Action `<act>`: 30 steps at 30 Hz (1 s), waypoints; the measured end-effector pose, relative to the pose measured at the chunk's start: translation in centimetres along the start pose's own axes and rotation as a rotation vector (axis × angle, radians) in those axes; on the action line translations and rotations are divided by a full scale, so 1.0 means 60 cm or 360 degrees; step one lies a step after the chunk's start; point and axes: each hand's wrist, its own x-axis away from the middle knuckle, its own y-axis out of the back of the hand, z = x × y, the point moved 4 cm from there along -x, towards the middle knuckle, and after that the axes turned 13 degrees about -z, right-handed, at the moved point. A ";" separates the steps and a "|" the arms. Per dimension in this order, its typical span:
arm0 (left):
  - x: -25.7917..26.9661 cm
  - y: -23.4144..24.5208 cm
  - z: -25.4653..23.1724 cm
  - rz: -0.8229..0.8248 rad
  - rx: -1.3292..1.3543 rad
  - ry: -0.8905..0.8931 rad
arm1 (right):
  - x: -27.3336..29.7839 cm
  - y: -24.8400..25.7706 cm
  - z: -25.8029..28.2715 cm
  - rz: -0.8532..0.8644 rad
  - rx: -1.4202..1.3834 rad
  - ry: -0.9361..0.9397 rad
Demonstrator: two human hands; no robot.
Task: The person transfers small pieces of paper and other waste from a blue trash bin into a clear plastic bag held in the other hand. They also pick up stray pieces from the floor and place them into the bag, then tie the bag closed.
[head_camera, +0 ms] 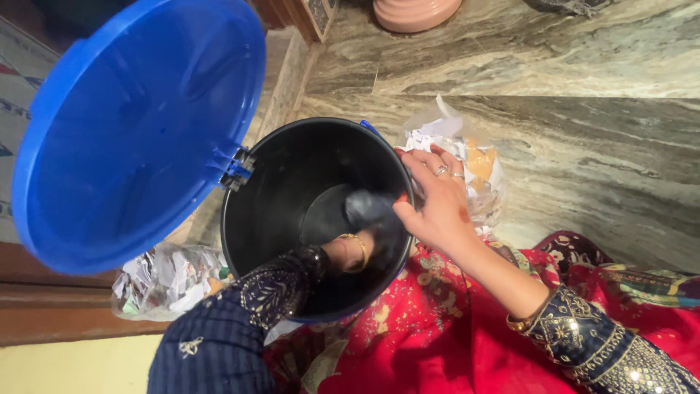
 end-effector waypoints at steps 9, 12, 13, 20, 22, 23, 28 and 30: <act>0.044 0.182 0.162 0.0816 -0.0460 0.1473 | -0.009 0.003 -0.031 -0.0043 0.0059 -0.0043; 0.037 0.154 0.167 0.0671 -0.0403 0.1628 | -0.002 0.007 -0.028 -0.0018 0.0050 -0.0019; 0.033 0.132 0.169 0.0660 -0.0338 0.1735 | -0.001 0.007 -0.026 -0.0001 0.0042 -0.0015; -0.064 -0.003 0.186 0.0325 -0.0266 0.0945 | -0.009 0.003 -0.023 -0.0034 0.0068 -0.0014; -0.073 -0.033 0.145 0.0522 0.0038 0.0758 | -0.014 -0.002 -0.022 -0.0027 0.0097 -0.0032; -0.073 -0.041 0.125 0.0710 0.0088 0.0691 | -0.017 -0.004 -0.021 -0.0024 0.0113 -0.0039; -0.041 0.041 0.084 0.1192 -0.0239 0.0637 | -0.014 -0.012 -0.018 -0.0038 0.0115 -0.0082; -0.054 0.121 0.114 0.1057 -0.0523 0.0768 | -0.010 -0.011 -0.021 -0.0040 0.0112 -0.0077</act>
